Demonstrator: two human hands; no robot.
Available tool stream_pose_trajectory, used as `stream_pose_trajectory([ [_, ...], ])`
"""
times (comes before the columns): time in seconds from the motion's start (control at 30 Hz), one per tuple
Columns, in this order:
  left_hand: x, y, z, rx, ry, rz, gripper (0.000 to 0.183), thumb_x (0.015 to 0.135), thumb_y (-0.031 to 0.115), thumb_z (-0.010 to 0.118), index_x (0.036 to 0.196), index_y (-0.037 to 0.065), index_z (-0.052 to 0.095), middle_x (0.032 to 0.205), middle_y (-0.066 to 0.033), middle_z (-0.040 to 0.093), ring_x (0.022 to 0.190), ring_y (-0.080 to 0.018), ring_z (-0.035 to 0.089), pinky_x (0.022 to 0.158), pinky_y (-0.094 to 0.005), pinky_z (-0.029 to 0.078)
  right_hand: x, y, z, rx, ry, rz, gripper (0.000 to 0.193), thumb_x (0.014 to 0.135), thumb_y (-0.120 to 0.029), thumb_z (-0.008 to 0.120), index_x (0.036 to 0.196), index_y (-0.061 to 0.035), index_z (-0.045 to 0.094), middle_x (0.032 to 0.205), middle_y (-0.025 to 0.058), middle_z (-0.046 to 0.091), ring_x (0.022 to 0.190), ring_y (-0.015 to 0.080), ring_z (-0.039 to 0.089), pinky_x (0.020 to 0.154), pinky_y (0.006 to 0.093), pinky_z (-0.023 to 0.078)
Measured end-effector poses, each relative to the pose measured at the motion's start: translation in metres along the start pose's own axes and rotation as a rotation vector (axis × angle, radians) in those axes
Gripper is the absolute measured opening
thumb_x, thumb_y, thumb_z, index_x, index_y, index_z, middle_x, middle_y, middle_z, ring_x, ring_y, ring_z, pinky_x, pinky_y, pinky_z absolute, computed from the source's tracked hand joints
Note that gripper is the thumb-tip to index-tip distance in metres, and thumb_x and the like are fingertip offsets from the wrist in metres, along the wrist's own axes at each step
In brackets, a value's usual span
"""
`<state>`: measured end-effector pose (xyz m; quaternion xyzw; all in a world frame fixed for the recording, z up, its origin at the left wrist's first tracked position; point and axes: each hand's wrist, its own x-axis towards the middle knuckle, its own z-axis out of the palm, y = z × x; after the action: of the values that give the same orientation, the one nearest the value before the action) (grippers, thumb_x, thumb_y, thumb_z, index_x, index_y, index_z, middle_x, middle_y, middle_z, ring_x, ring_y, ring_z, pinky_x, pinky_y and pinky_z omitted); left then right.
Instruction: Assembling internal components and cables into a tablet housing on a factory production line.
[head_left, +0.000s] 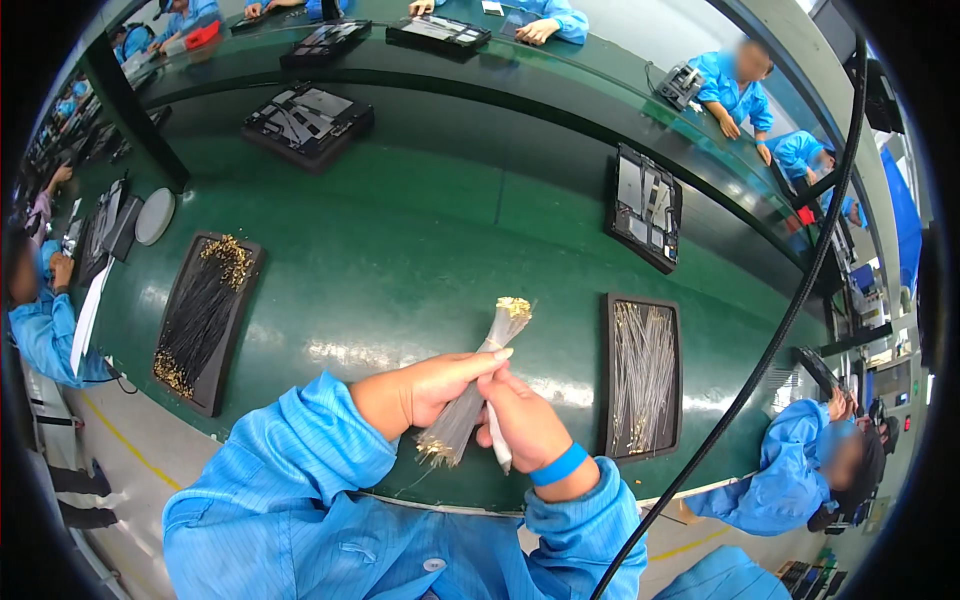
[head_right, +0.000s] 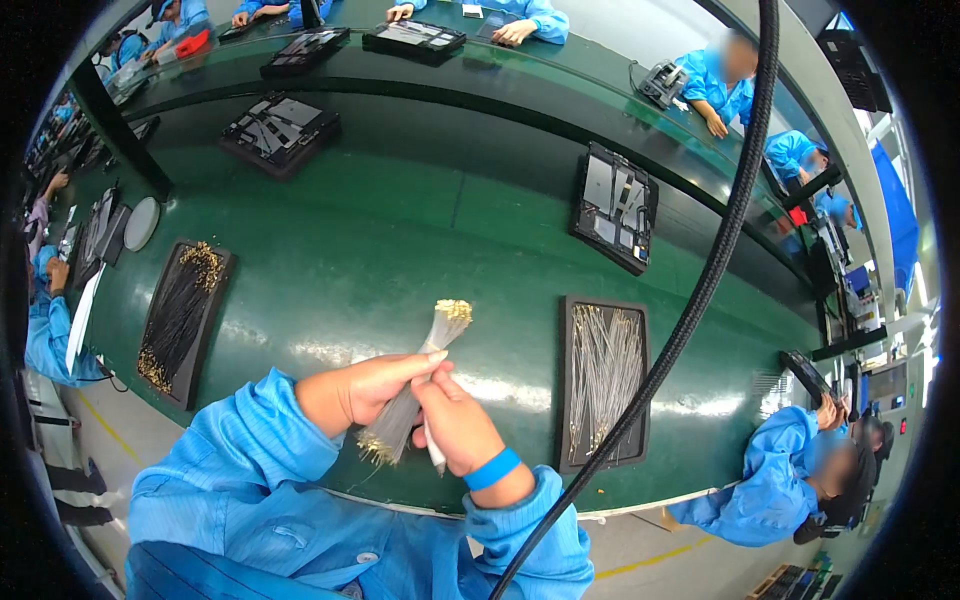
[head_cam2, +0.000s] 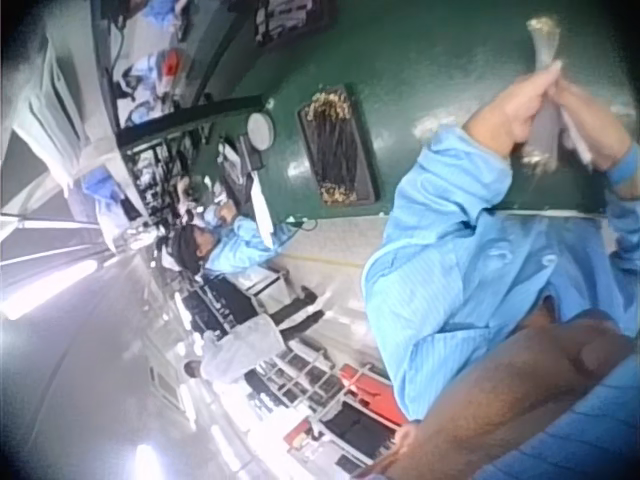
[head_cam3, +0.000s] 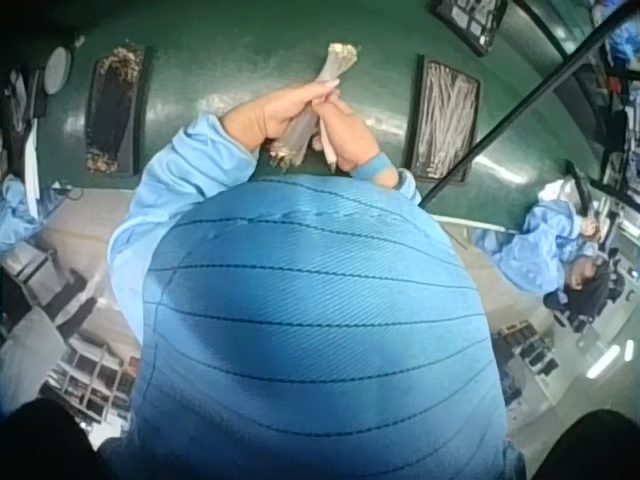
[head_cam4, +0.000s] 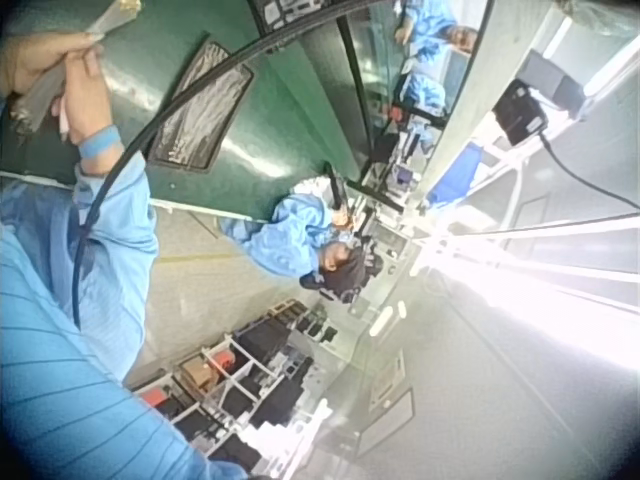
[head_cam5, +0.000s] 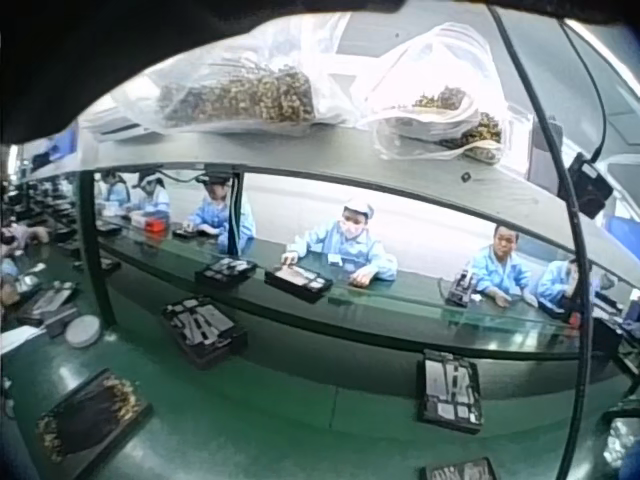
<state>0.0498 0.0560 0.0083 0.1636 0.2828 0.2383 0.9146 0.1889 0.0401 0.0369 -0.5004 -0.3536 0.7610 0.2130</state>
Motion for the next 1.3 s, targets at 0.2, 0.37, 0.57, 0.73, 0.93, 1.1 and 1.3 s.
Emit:
stream_pose_trajectory([
  [0.2, -0.009, -0.013, 0.012, -0.153, -0.052, -0.001, 0.025, 0.082, 0.025, 0.054, 0.100, 0.010, 0.046, 0.081, -0.0088, 0.056, 0.059, -0.0178, 0.056, 0.047, -0.0308, 0.047, -0.030, -0.031, 0.003, -0.555, 0.044, 0.130, 0.032, 0.080, -0.023, 0.043, 0.096, 0.0027, 0.055, 0.073, 0.0138, 0.059, 0.063, 0.0183, 0.058, 0.054, 0.0293, 0.045],
  [0.37, -0.017, -0.006, 0.029, 0.180, 0.270, 0.075, 0.025, 0.078, 0.021, 0.059, 0.095, 0.007, 0.047, 0.077, -0.0055, 0.052, 0.055, -0.0127, 0.051, 0.048, -0.0251, 0.045, -0.029, -0.016, -0.019, -1.082, 0.330, -0.609, 0.028, 0.078, -0.017, 0.047, 0.094, 0.0039, 0.057, 0.086, 0.0206, 0.058, 0.086, 0.0320, 0.055, 0.077, 0.0367, 0.044],
  [0.57, -0.017, -0.018, 0.044, 0.489, 0.220, 0.041, 0.011, 0.076, 0.012, 0.052, 0.086, 0.007, 0.051, 0.069, -0.0002, 0.047, 0.054, -0.0082, 0.048, 0.044, -0.0223, 0.041, -0.041, -0.024, -0.027, -1.165, 0.197, -0.605, 0.018, 0.076, -0.015, 0.050, 0.082, 0.0012, 0.055, 0.080, 0.0177, 0.057, 0.081, 0.0318, 0.055, 0.072, 0.0371, 0.044],
  [0.73, -0.025, -0.022, 0.058, 0.538, 0.168, 0.005, 0.012, 0.073, 0.008, 0.051, 0.085, 0.005, 0.052, 0.066, -0.0022, 0.050, 0.052, -0.0090, 0.049, 0.044, -0.0221, 0.043, -0.053, -0.006, -0.026, -1.085, 0.234, -0.770, 0.015, 0.075, -0.015, 0.052, 0.079, -0.0005, 0.055, 0.077, 0.0147, 0.057, 0.074, 0.0305, 0.056, 0.066, 0.0371, 0.046],
  [0.93, -0.027, -0.041, 0.066, 0.765, 0.028, -0.140, 0.015, 0.077, 0.014, 0.054, 0.087, 0.004, 0.051, 0.068, -0.0011, 0.049, 0.054, -0.0085, 0.048, 0.045, -0.0225, 0.042, -0.070, 0.005, -0.037, -1.335, 0.091, -0.805, 0.011, 0.071, -0.015, 0.055, 0.075, -0.0041, 0.056, 0.071, 0.0103, 0.057, 0.067, 0.0275, 0.056, 0.060, 0.0358, 0.046],
  [1.1, -0.032, -0.055, 0.072, 0.765, -0.050, -0.184, 0.017, 0.080, 0.017, 0.053, 0.090, 0.003, 0.050, 0.067, -0.0012, 0.049, 0.054, -0.0090, 0.048, 0.046, -0.0229, 0.041, -0.080, 0.013, -0.041, -1.325, 0.014, -0.827, 0.014, 0.072, -0.017, 0.054, 0.073, -0.0036, 0.056, 0.069, 0.0093, 0.056, 0.067, 0.0261, 0.056, 0.060, 0.0361, 0.046],
  [1.3, -0.041, -0.060, 0.077, 0.495, 0.007, -0.068, 0.027, 0.079, 0.019, 0.055, 0.098, 0.001, 0.044, 0.071, -0.0028, 0.047, 0.052, -0.0088, 0.046, 0.046, -0.0222, 0.038, -0.088, 0.005, -0.017, -0.887, 0.564, -1.085, 0.004, 0.069, 0.003, 0.052, 0.071, 0.0000, 0.050, 0.068, 0.0133, 0.054, 0.065, 0.0271, 0.053, 0.060, 0.0339, 0.044],
])
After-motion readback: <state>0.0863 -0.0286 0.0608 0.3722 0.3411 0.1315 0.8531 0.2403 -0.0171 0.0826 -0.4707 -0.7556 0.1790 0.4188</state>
